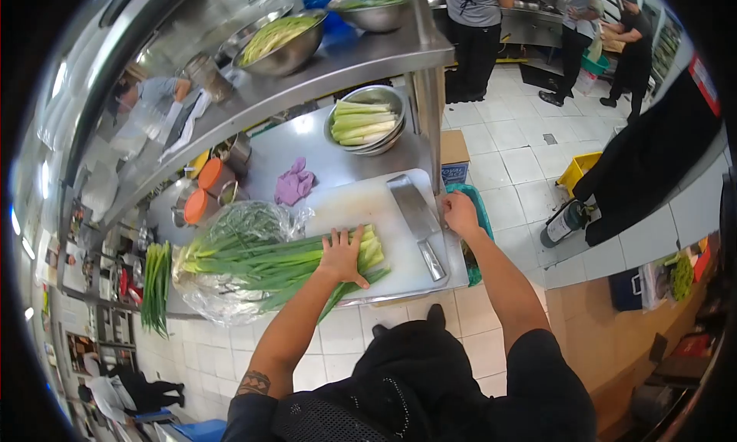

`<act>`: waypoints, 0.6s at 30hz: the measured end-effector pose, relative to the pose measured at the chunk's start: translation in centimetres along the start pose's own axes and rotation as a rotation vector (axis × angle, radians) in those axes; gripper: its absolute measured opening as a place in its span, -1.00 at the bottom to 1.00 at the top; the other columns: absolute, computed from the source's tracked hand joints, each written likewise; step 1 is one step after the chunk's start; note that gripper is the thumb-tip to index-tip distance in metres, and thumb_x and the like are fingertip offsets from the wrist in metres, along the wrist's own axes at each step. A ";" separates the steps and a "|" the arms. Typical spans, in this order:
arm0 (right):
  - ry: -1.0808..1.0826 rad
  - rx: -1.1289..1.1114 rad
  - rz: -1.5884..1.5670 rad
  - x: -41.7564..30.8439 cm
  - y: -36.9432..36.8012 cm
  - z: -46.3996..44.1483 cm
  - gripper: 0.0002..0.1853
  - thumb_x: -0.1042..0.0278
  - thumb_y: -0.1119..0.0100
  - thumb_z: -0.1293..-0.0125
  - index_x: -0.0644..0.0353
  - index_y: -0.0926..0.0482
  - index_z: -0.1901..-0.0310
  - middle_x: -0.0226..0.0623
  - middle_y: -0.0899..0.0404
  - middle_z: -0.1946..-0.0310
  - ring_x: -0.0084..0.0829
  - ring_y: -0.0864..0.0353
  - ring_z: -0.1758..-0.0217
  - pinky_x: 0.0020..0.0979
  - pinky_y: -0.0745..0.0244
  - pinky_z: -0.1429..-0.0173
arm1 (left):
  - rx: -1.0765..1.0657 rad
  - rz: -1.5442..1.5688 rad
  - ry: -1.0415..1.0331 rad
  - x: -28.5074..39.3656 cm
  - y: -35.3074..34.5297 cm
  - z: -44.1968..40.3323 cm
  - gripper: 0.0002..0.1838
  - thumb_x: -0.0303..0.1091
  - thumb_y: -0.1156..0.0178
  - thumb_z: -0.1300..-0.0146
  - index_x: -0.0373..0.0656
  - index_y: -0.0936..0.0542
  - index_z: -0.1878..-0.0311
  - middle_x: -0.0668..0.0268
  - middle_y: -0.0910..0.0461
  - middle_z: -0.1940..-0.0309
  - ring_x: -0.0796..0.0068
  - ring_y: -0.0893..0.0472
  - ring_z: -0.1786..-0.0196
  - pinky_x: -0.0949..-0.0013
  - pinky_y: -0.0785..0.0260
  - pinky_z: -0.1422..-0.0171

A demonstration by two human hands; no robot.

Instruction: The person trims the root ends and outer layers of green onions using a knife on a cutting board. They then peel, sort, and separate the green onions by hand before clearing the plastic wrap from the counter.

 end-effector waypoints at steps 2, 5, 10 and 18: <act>-0.031 -0.117 -0.174 -0.1 0.8 0.4 -0.85 0.61 -0.23 -0.25 0.29 -0.75 0.20 0.04 -0.72 0.11 0.06 -0.74 -0.02 -0.08 -0.66 -0.11 | -0.002 -0.033 -0.007 -0.1 -0.1 -0.2 0.80 0.35 -0.77 0.41 -0.02 0.24 -0.80 -0.26 -0.05 -0.70 -0.48 -0.04 -0.72 -0.45 0.04 -0.71; 0.013 -0.153 -0.246 -0.9 1.3 2.4 -0.86 0.63 -0.24 -0.26 0.32 -0.73 0.18 0.04 -0.72 0.17 0.08 -0.74 0.06 -0.10 -0.65 -0.05 | -0.003 0.022 -0.007 -0.3 -0.3 -0.7 0.75 0.28 -0.78 0.38 -0.04 0.18 -0.80 -0.28 -0.22 -0.60 -0.37 -0.22 -0.65 -0.42 -0.01 -0.69; 0.053 -0.040 -0.137 1.1 0.7 1.8 -0.83 0.61 -0.29 -0.29 0.28 -0.75 0.10 0.00 -0.74 0.21 0.07 -0.73 0.09 -0.09 -0.64 -0.02 | 0.036 0.068 -0.068 -0.7 0.4 -0.9 0.46 0.04 -0.73 0.20 -0.05 -0.06 -0.75 -0.13 -0.51 -0.30 -0.16 -0.54 -0.37 -0.12 -0.29 -0.54; -0.126 0.177 -0.283 12.9 -2.4 -3.0 -0.82 0.57 -0.29 -0.37 0.32 -0.76 0.03 -0.09 -0.79 0.28 -0.16 -0.76 0.30 -0.22 -0.62 0.17 | 0.155 0.157 -0.137 -2.3 -1.5 -3.6 -0.12 -0.22 -0.51 0.00 -0.11 -0.41 -0.45 -0.06 -0.69 -0.01 -0.16 -0.68 -0.14 -0.04 -0.43 -0.39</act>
Point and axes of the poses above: each hand's wrist, its own z-axis away from the middle knuckle, its own y-axis out of the back of the hand, x = y × z, the point moved 2 cm from there along -z, towards the middle knuckle
